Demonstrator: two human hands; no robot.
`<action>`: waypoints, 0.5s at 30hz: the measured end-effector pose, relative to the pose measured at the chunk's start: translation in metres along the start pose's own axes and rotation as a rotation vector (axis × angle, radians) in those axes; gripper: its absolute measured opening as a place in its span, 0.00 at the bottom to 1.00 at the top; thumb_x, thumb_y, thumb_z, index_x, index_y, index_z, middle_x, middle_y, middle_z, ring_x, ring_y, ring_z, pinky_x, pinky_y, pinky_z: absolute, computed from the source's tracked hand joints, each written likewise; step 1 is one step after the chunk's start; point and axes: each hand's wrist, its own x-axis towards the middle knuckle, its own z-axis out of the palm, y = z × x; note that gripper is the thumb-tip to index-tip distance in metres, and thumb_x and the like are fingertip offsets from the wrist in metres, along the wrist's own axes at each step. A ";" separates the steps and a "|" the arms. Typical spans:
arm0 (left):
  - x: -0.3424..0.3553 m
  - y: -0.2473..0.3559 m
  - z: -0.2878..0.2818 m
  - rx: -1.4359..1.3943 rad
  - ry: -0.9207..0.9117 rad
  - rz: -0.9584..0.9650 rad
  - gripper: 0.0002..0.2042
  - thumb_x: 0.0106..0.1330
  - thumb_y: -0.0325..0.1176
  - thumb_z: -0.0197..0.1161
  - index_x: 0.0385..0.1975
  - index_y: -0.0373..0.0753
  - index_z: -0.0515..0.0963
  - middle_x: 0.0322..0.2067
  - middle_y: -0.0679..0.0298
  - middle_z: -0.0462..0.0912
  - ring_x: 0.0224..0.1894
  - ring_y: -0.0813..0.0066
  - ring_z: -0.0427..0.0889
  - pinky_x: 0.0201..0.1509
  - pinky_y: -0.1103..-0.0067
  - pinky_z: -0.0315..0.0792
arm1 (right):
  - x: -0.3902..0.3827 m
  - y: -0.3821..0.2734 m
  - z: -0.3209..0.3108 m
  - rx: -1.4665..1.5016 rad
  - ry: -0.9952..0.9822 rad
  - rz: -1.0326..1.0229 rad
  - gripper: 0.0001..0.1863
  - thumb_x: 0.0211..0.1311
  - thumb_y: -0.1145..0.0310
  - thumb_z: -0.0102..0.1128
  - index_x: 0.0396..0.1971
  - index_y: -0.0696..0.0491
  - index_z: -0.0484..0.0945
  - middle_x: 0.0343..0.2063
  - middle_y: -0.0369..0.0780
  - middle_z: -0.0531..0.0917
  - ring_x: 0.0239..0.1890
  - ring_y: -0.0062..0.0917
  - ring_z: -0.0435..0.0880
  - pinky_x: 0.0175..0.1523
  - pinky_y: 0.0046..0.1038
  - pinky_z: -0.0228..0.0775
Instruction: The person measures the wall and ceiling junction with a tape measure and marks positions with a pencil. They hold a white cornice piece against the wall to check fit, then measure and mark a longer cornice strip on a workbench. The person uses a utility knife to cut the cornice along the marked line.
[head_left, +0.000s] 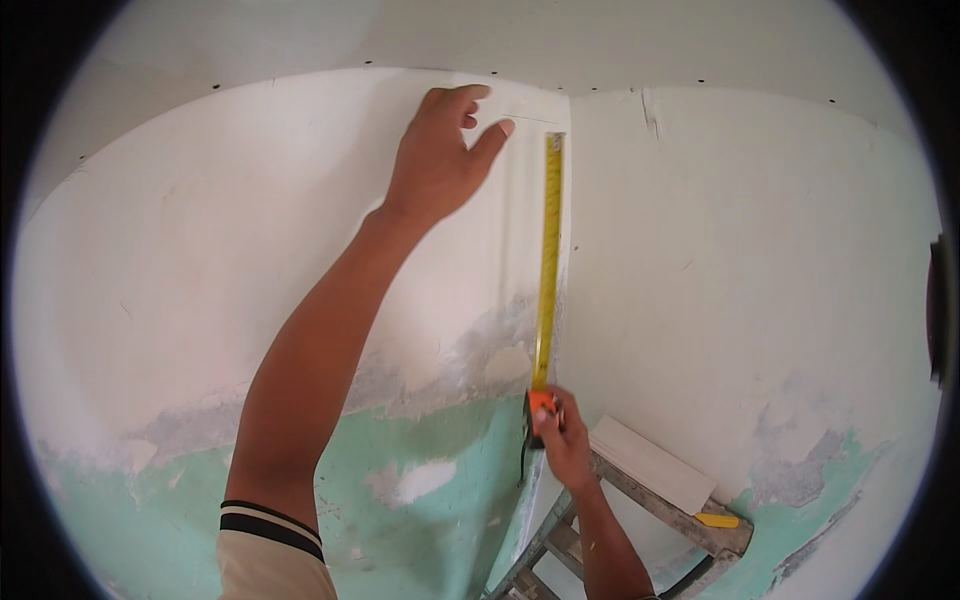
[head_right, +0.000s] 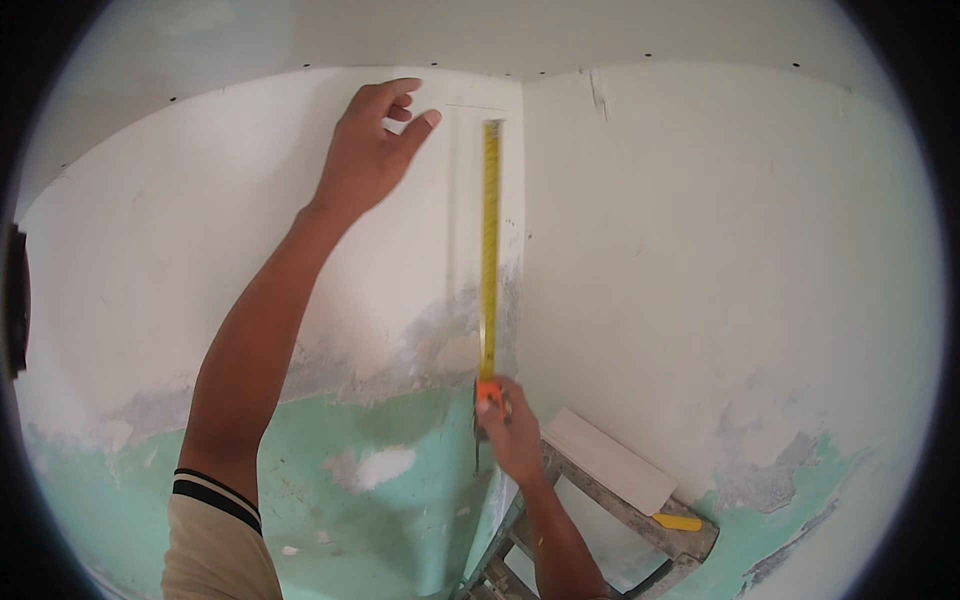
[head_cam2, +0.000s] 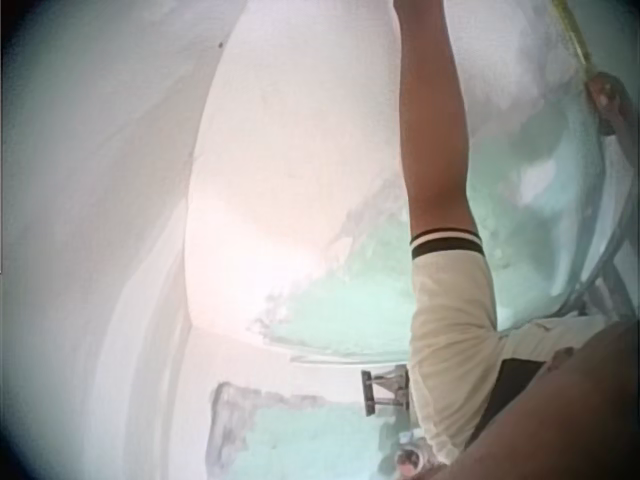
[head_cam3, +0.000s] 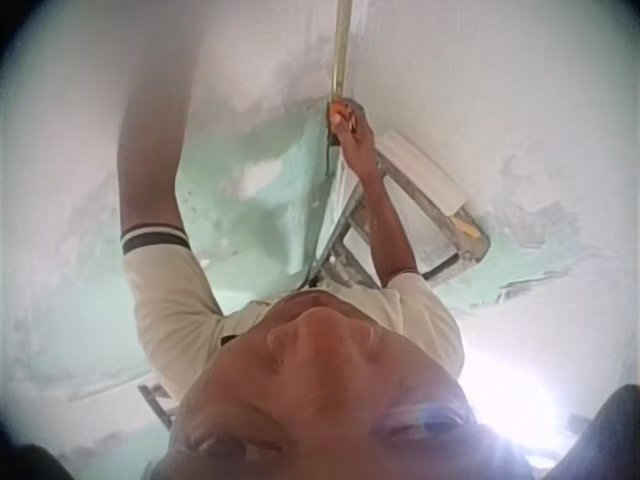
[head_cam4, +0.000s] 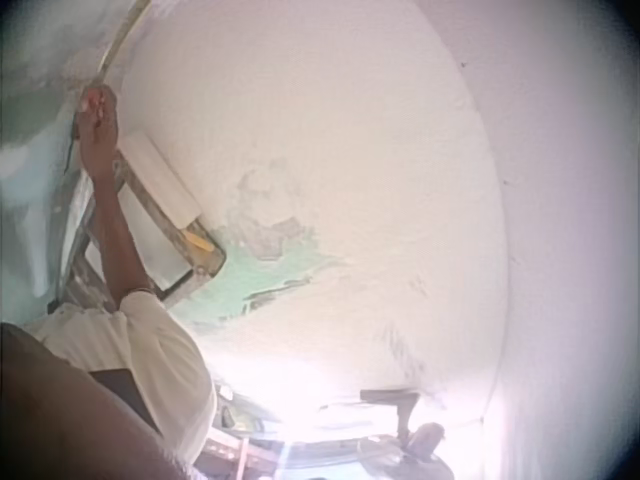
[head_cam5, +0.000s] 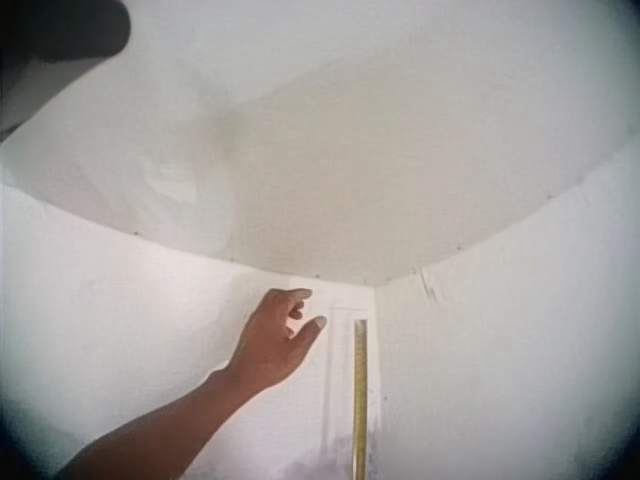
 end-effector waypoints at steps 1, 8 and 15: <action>-0.004 -0.002 0.006 0.080 -0.062 0.130 0.17 0.72 0.39 0.69 0.55 0.37 0.81 0.51 0.59 0.82 0.54 0.65 0.82 0.62 0.68 0.76 | 0.016 -0.007 0.001 -0.018 0.053 -0.007 0.24 0.79 0.57 0.62 0.65 0.55 0.73 0.39 0.35 0.81 0.41 0.18 0.80 0.48 0.24 0.75; -0.029 -0.019 0.045 0.315 -0.480 0.596 0.24 0.66 0.33 0.71 0.63 0.39 0.77 0.67 0.57 0.75 0.70 0.59 0.72 0.73 0.62 0.66 | 0.096 -0.019 0.010 -0.131 0.151 -0.103 0.25 0.79 0.52 0.61 0.63 0.55 0.75 0.37 0.35 0.83 0.40 0.18 0.80 0.49 0.24 0.73; -0.023 -0.037 0.070 0.493 -0.476 0.634 0.27 0.66 0.35 0.72 0.66 0.43 0.76 0.68 0.60 0.75 0.70 0.63 0.72 0.75 0.63 0.64 | 0.114 -0.010 0.011 -0.212 0.241 -0.134 0.26 0.77 0.50 0.63 0.63 0.54 0.76 0.37 0.36 0.84 0.40 0.19 0.81 0.49 0.24 0.74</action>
